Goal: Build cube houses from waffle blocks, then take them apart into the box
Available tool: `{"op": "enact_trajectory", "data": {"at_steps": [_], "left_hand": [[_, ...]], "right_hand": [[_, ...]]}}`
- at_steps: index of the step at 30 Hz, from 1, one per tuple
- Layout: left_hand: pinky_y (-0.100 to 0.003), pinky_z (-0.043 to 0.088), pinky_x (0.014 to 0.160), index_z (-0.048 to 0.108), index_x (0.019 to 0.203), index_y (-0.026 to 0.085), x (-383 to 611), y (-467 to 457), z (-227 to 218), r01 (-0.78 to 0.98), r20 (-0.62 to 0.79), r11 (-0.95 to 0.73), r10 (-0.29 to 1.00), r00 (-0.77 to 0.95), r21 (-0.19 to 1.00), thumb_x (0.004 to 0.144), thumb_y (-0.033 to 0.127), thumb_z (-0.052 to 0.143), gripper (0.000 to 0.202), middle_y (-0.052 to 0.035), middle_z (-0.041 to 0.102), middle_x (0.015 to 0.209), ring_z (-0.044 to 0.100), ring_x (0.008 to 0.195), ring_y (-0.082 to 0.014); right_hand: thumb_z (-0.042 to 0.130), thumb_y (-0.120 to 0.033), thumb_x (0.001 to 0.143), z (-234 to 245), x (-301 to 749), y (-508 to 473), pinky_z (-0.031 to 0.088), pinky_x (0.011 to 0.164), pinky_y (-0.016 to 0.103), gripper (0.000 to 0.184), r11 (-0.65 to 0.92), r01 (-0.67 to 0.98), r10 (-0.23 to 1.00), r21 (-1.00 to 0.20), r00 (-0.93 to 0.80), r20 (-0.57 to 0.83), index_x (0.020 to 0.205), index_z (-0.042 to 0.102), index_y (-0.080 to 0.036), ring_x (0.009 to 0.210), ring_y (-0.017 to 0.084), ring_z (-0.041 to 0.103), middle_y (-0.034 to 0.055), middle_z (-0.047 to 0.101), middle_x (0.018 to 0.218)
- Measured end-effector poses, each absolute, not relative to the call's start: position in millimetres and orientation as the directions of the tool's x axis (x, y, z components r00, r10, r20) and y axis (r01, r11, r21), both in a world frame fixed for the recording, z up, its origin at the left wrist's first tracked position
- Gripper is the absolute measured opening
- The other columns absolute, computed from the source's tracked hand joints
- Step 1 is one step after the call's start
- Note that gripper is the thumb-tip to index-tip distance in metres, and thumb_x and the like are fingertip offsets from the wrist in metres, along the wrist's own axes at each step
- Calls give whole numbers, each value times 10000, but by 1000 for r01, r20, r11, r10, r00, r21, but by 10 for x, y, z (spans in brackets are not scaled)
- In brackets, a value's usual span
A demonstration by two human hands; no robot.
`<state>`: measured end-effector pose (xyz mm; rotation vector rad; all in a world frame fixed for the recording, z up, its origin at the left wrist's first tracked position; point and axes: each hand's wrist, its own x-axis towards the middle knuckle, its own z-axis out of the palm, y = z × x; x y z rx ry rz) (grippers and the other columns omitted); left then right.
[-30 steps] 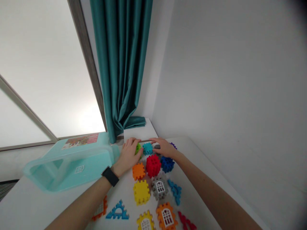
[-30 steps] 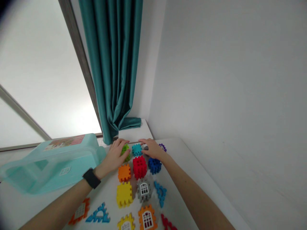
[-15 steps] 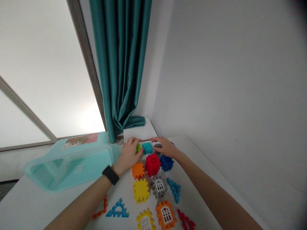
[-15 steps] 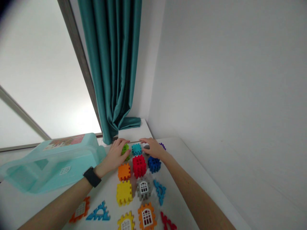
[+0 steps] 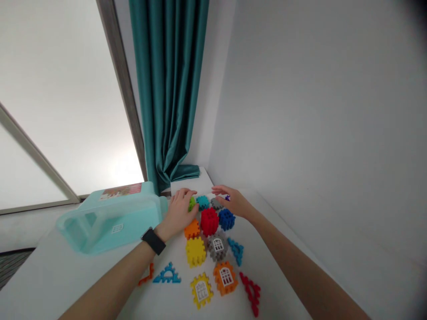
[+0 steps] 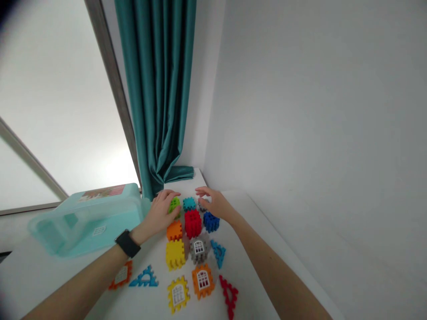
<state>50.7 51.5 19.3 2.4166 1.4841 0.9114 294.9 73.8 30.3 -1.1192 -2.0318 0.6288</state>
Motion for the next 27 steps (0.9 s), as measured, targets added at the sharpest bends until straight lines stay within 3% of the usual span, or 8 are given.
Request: {"op": "enact_trajectory", "data": {"at_steps": [10,17,21,27], "left_hand": [[-443,457,1043,573,1200,205,162,55,419,587,505,-616,781,367,525,890,222,527,314,-97,577,1159,555,1142,-251],[-372,520,924,595,1169,207,-399,-346,436,556,406,-577,816,411,599,936,277,496,263,-74,658,1072,640,979,-210],[-329,528,828,631,1087,215,-793,-528,359,607,318,-544,837,445,580,963,296,451,234,-55,692,981,655,885,-196],[-313,502,793,658,1024,200,-1320,-712,105,722,234,-557,830,507,411,936,264,471,216,-62,685,929,643,856,-205]], "right_hand": [[565,-311,911,575,2499,280,549,968,418,295,443,317,870,-839,-377,318,1183,630,-215,1048,206,700,93,735,1131],[523,-292,930,411,1999,22,541,982,402,290,416,204,851,-886,-432,299,1191,623,-217,1049,196,695,79,736,1099],[469,-272,962,318,1691,-116,550,956,416,290,454,265,835,-851,-459,303,1185,644,-211,1022,211,700,94,731,1129],[499,-219,960,114,1258,-336,520,991,396,278,607,428,753,-670,-580,311,1174,676,-214,1095,223,668,86,720,1187]]}}
